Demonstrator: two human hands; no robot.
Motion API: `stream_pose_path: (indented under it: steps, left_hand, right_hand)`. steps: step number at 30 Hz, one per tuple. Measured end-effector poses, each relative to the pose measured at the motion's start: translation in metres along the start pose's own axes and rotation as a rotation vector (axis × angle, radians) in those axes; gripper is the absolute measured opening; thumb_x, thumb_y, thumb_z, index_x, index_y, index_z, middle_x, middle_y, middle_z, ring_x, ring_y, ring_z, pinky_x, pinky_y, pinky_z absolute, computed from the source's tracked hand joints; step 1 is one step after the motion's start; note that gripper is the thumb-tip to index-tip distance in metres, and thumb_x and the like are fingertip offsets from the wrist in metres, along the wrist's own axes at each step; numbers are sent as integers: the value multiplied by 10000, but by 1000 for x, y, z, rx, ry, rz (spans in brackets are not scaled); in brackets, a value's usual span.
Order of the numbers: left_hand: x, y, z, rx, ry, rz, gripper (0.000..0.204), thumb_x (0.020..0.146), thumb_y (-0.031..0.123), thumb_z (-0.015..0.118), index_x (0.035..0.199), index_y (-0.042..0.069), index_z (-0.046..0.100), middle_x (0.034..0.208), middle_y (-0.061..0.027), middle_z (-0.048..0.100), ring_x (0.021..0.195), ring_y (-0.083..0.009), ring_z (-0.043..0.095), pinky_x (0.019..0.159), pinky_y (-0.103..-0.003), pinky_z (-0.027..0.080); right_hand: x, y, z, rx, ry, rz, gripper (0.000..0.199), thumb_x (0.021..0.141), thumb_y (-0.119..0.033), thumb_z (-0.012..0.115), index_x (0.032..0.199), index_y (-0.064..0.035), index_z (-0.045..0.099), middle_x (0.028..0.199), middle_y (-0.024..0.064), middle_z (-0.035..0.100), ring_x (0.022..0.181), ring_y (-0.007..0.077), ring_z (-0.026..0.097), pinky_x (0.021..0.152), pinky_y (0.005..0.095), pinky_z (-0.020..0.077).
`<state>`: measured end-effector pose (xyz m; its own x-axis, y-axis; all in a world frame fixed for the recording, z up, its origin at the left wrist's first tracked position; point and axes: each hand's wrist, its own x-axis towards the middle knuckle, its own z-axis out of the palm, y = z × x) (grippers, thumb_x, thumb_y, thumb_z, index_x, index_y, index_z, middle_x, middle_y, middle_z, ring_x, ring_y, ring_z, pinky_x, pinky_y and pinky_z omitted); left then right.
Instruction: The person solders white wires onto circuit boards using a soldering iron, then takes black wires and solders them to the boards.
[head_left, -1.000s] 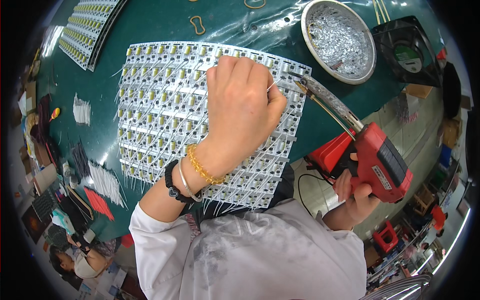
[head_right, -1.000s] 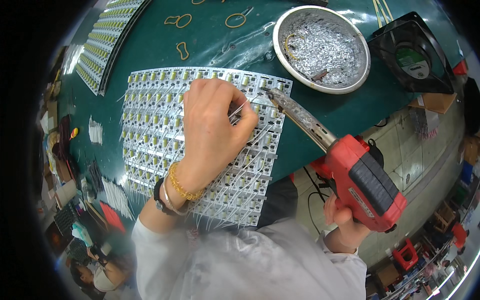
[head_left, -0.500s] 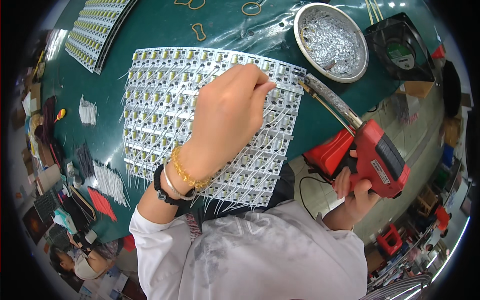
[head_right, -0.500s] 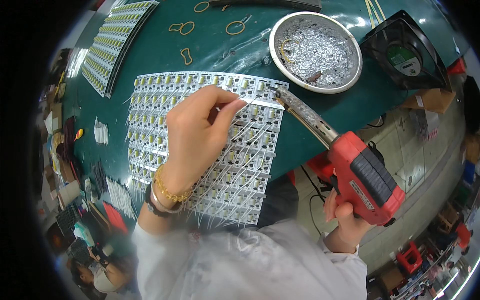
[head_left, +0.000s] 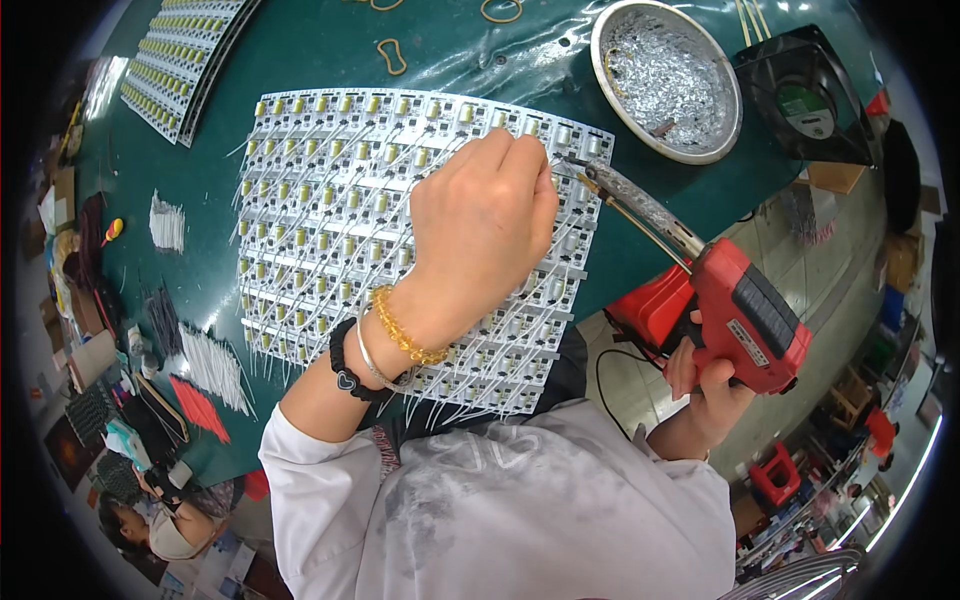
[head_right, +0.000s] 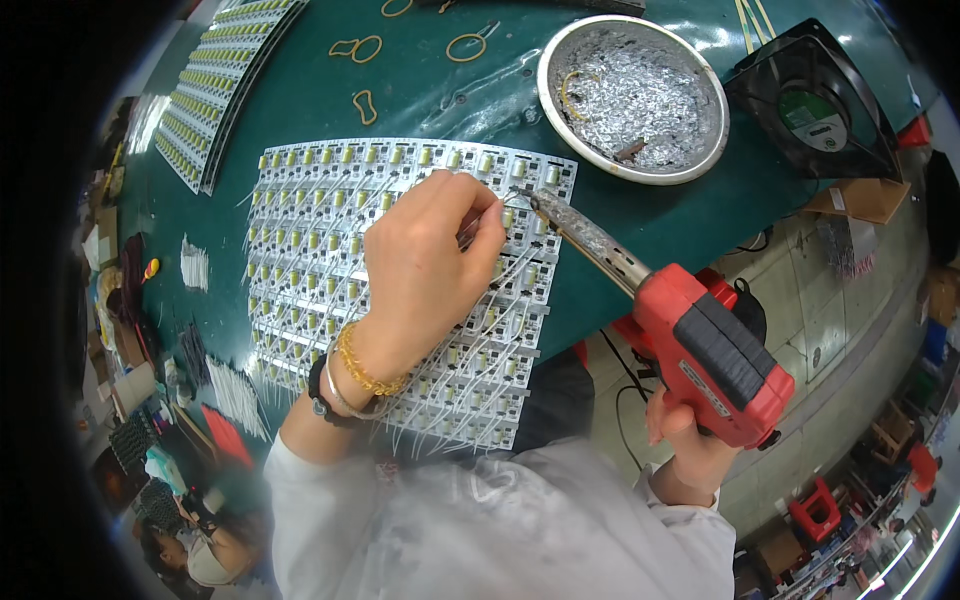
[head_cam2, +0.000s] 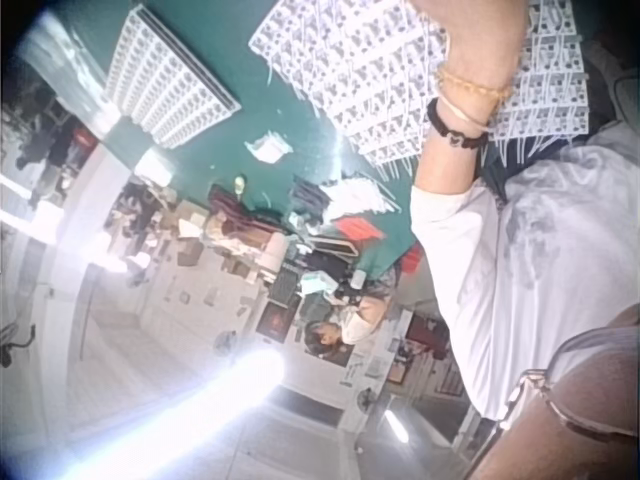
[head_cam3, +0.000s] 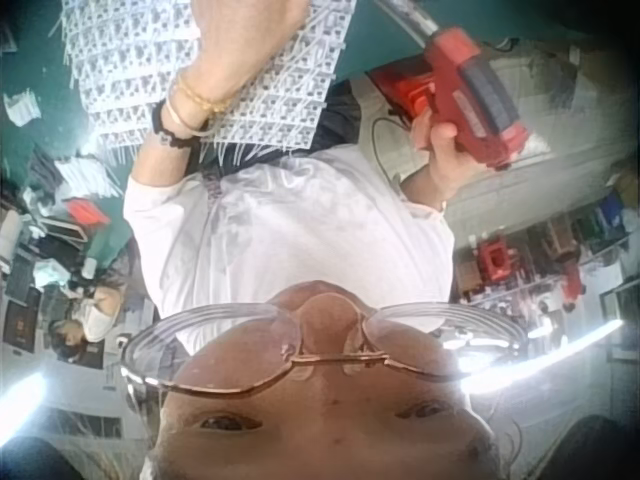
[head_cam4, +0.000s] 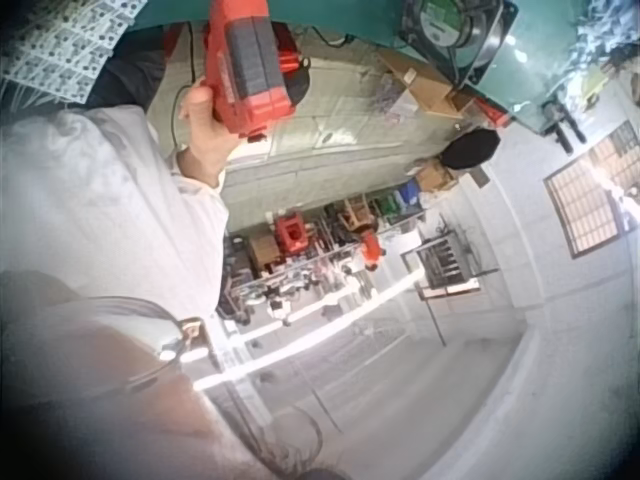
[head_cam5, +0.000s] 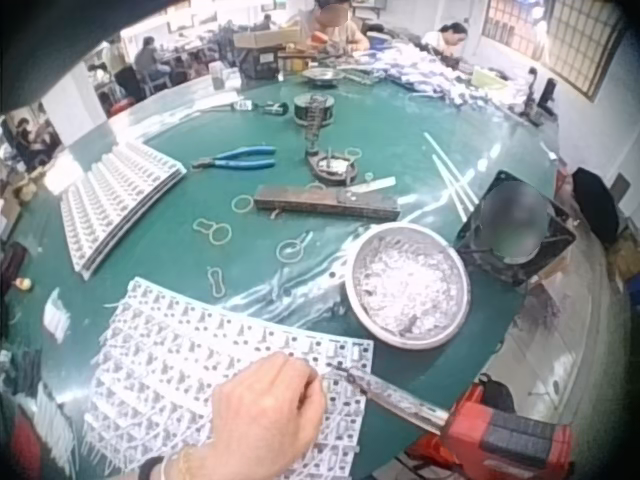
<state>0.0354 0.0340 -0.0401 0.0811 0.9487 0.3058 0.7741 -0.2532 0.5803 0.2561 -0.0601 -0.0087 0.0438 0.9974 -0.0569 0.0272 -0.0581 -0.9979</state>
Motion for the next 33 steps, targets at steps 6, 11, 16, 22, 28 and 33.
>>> stream_pose_path:
  steps: [6,11,16,22,28,33]
  left_hand:
    - [1,-1,-1,-4,7,30,109,726,81,626,688,59,526,649,-72,511,597,-241,557,486,-356,431]
    - [1,0,-2,3,14,37,119,722,73,626,667,59,522,626,-70,500,584,-240,551,476,-357,419]
    - [0,-2,0,-3,29,49,127,718,70,627,654,60,518,618,-70,496,576,-238,549,468,-353,413]
    - [2,-3,0,-18,21,58,113,709,70,634,661,60,532,622,-72,503,574,-239,551,465,-356,416]
    - [-2,-8,-9,15,64,42,92,725,55,632,673,52,556,622,-69,523,541,-233,541,481,-342,419]
    - [-1,-5,-52,189,66,80,67,730,76,604,720,60,539,698,-97,507,651,-270,549,550,-376,449]
  right_hand:
    - [1,-1,-2,16,-3,16,552,862,-397,598,1057,106,479,480,33,452,364,104,425,368,236,349]
    - [-3,2,-8,-52,-21,20,530,862,-382,604,1053,96,478,485,34,451,371,103,425,373,237,347]
    - [-6,2,-6,-17,17,-31,588,865,-390,597,1098,130,453,480,29,445,352,101,406,357,230,330]
    - [-4,2,-4,-14,-1,-43,643,870,-405,582,1159,147,418,472,25,434,333,102,385,344,227,314]
    - [0,1,6,50,-22,-27,657,873,-420,570,1177,138,402,476,23,421,355,115,388,370,236,321]
    - [-5,13,-13,128,-24,-90,624,904,-431,509,1208,99,381,477,8,375,357,90,344,372,228,332]
